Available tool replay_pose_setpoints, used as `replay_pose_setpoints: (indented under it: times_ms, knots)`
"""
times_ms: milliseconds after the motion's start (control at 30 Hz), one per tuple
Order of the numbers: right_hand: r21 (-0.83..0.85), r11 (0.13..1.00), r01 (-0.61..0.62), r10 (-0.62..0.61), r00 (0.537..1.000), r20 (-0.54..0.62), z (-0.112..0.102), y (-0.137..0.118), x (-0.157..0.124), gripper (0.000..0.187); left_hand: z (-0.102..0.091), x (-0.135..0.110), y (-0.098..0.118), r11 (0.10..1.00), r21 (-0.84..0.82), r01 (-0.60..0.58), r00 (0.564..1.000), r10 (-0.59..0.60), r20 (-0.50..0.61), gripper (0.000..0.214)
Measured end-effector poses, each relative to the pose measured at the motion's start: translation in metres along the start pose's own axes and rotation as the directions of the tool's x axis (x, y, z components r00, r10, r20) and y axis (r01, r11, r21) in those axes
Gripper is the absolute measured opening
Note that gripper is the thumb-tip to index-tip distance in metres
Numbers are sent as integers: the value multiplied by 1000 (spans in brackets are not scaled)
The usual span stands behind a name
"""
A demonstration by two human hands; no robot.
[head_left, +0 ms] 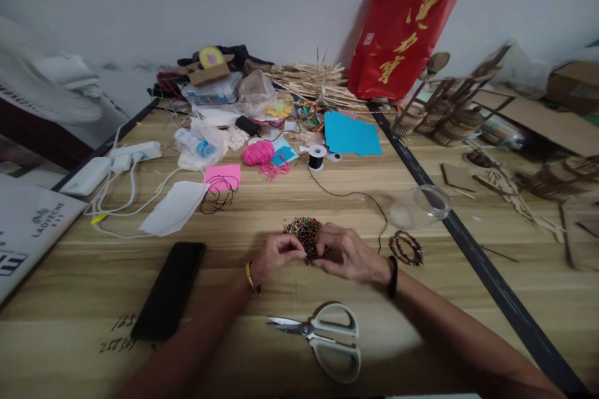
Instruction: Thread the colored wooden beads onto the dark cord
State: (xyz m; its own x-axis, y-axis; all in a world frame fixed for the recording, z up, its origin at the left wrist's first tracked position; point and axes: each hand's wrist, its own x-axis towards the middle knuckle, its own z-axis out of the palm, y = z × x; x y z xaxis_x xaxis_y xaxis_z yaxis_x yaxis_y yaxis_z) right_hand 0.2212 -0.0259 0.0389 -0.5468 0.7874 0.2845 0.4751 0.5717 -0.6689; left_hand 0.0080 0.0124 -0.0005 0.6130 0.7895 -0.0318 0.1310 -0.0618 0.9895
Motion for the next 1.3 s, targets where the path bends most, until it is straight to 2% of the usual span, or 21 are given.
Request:
replay_pose_setpoints:
  times_ms: [100, 200, 433, 500, 567, 600, 667, 767, 833, 900, 1000, 1067, 1167, 1300]
  knots:
    - [149, 982, -117, 129, 989, -71, -16, 4, 0, 26, 0, 0, -2, 1000, 1, 4, 1000, -4, 28, 31]
    - [213, 965, -150, 177, 978, -112, -18, 6, 1, 24, 0, -1, -1, 1000, -4, 14, 999, -14, 37, 31]
    - [111, 994, 18, -24, 998, 54, 2, -1, 5, 11, 0, 2, 6, 1000, -9, 1, 1000, -1, -1, 31]
    - [92, 995, 35, -46, 993, 112, 1, -3, 4, 10, -1, 2, 9, 1000, -16, 14, 1000, -15, -22, 31]
    - [101, 995, 1, -14, 991, 135, -7, -4, 3, 11, -3, 2, 10, 1000, -11, 16, 999, -17, -34, 32]
    - [135, 990, -41, 26, 994, 110, -15, -4, 2, 13, -4, 2, 11, 1000, -12, 11, 999, -12, -39, 32]
    - [207, 966, -157, 169, 985, -38, -32, -5, 1, 24, -5, 3, 12, 1000, -4, -3, 999, 3, -34, 31]
    - [340, 926, -164, 266, 922, -281, -55, -5, -2, 37, -5, 3, 12, 1000, -11, -29, 999, 28, -21, 31]
    - [411, 900, -144, 296, 893, -337, -60, -7, -2, 38, -4, 2, 11, 999, -17, -37, 999, 37, -1, 32]
    - [430, 890, -149, 287, 917, -277, -53, -9, -2, 35, -1, 0, 9, 999, -19, -50, 998, 51, 21, 33]
    - [386, 907, -167, 199, 979, -45, -27, -13, -2, 29, 2, -2, 6, 998, -9, -60, 996, 60, 60, 34]
    - [346, 927, -145, 134, 989, 55, -7, -14, -3, 26, 3, -2, 5, 998, -9, -68, 995, 68, 79, 33]
    - [274, 952, -136, 117, 989, 85, 16, -12, -7, 24, 3, -2, 5, 997, 2, -74, 993, 74, 95, 31]
    - [277, 947, -165, 162, 986, 33, 26, -6, -8, 10, 2, -3, 7, 991, 74, -108, 990, 100, 100, 27]
